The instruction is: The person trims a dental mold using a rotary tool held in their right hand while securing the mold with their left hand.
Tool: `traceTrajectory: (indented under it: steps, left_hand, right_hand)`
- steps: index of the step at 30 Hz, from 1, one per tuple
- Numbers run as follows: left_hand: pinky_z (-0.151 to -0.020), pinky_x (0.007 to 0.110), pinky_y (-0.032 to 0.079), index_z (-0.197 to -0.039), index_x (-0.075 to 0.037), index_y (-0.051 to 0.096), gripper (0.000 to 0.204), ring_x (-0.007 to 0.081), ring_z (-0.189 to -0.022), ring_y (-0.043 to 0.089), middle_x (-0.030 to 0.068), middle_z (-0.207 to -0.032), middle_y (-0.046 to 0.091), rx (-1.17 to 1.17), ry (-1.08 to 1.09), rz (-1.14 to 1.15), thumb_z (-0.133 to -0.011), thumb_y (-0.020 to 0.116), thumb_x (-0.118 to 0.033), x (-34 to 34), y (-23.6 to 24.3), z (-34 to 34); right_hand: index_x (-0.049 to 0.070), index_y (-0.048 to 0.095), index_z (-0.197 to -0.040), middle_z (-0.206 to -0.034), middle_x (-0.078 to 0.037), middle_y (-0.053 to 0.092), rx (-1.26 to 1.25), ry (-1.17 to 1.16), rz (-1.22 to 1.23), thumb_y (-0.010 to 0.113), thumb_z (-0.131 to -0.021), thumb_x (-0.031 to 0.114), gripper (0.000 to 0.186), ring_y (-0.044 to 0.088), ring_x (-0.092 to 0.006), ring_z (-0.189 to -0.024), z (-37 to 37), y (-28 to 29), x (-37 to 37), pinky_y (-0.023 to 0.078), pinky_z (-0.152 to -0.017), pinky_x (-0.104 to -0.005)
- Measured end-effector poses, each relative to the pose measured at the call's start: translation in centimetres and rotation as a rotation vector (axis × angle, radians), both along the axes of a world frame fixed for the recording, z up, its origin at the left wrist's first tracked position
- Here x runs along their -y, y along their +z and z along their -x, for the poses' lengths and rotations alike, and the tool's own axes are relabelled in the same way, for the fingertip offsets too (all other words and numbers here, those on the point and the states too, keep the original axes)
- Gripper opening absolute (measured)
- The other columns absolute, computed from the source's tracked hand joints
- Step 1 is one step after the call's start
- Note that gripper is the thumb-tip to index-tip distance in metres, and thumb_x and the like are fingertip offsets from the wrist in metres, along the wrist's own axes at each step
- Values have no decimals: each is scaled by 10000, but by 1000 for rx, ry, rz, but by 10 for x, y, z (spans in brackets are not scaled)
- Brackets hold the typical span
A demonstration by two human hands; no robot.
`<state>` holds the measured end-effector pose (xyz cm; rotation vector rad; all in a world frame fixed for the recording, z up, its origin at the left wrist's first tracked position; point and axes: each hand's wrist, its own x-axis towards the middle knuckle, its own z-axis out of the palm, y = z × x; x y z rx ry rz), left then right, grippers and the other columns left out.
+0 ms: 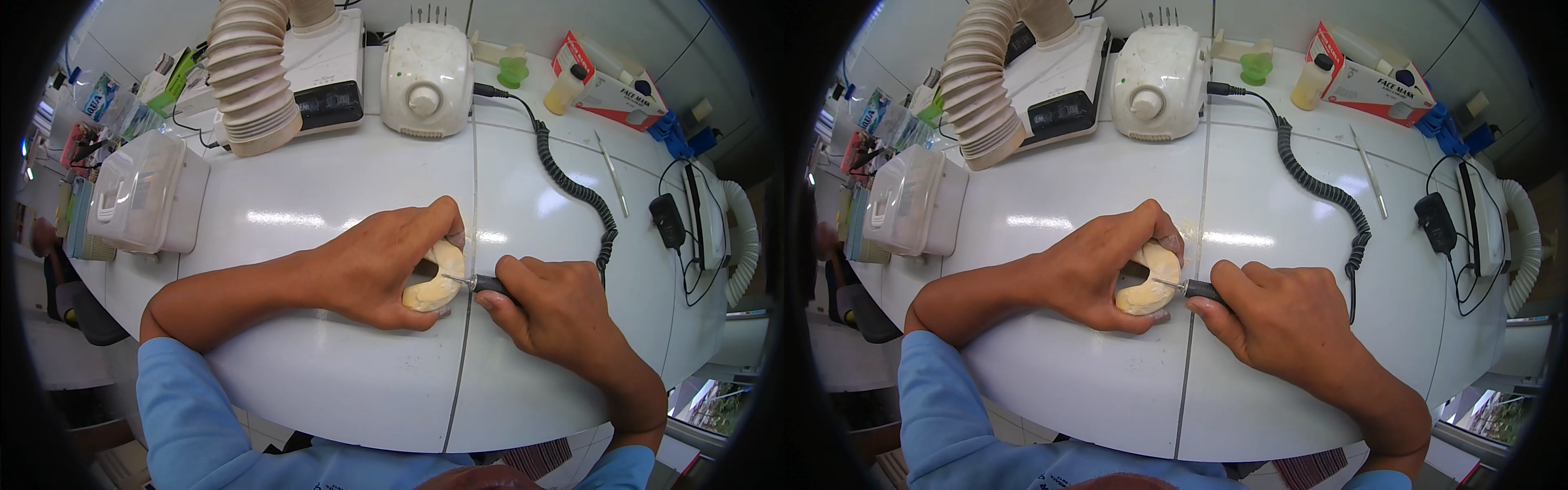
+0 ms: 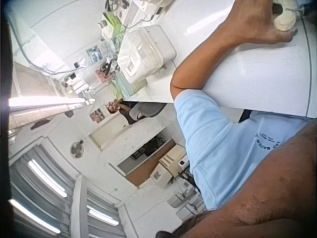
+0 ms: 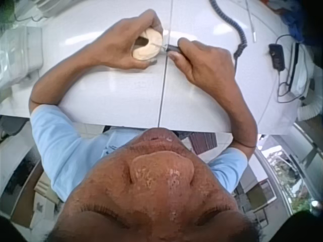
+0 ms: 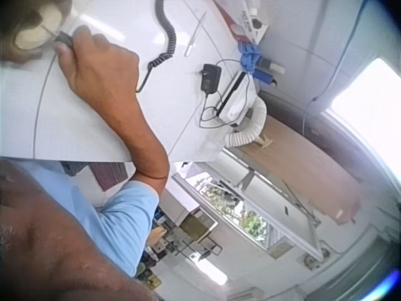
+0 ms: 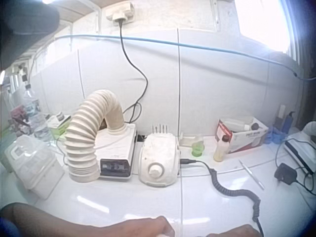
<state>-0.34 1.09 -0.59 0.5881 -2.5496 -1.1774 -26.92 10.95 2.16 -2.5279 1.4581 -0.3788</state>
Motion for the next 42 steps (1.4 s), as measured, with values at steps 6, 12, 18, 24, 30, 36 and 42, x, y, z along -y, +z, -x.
traceTrajectory:
  steps: [6,12,18,24,30,36,42]
  left_hand:
    - [-969,439,587,-1294,-37,503,719,369,-1115,720,168,-1223,654,19,5,-13,-754,955,-183,-1,2,0]
    - [-954,436,591,-1296,-34,503,725,373,-1101,722,170,-1213,656,4,1,13,-751,957,-181,0,-1,-1]
    - [-951,437,592,-1297,-32,500,730,373,-1100,724,171,-1210,657,-3,-4,-1,-749,959,-179,0,0,0]
    - [-946,432,593,-1289,-35,496,720,371,-1093,731,173,-1204,662,-2,4,-14,-758,958,-184,0,1,0]
    - [-948,430,599,-1286,-35,494,715,369,-1091,736,167,-1193,669,4,9,-11,-765,960,-185,0,0,0]
    - [-943,425,599,-1288,-39,495,708,359,-1088,740,166,-1193,673,-5,26,-56,-777,961,-189,0,2,0]
    - [-950,418,605,-1283,-43,493,702,359,-1091,753,166,-1196,684,4,13,-21,-781,963,-186,-1,4,0]
  right_hand:
    - [114,646,-892,-636,-42,624,-8,13,7,768,-1041,444,382,639,-269,-500,0,0,0,478,-472,-416]
    - [115,647,-894,-637,-39,623,-18,28,9,769,-1039,448,383,643,-268,-502,0,-1,0,478,-471,-416]
    - [114,653,-902,-641,-38,623,-10,19,10,775,-1035,441,373,644,-268,-507,-1,0,-1,482,-474,-417]
    - [111,655,-906,-644,-38,624,28,-34,41,774,-1037,429,364,649,-274,-522,-1,-3,-1,483,-478,-420]
    - [107,649,-902,-652,-43,631,-11,4,-16,771,-1041,427,369,648,-278,-524,2,3,1,484,-482,-423]
    - [108,642,-894,-644,-45,628,18,-33,19,765,-1044,433,379,642,-280,-512,0,-2,0,478,-478,-421]
    - [104,642,-894,-645,-50,628,-5,5,-18,762,-1048,423,374,642,-285,-512,1,1,0,481,-481,-429]
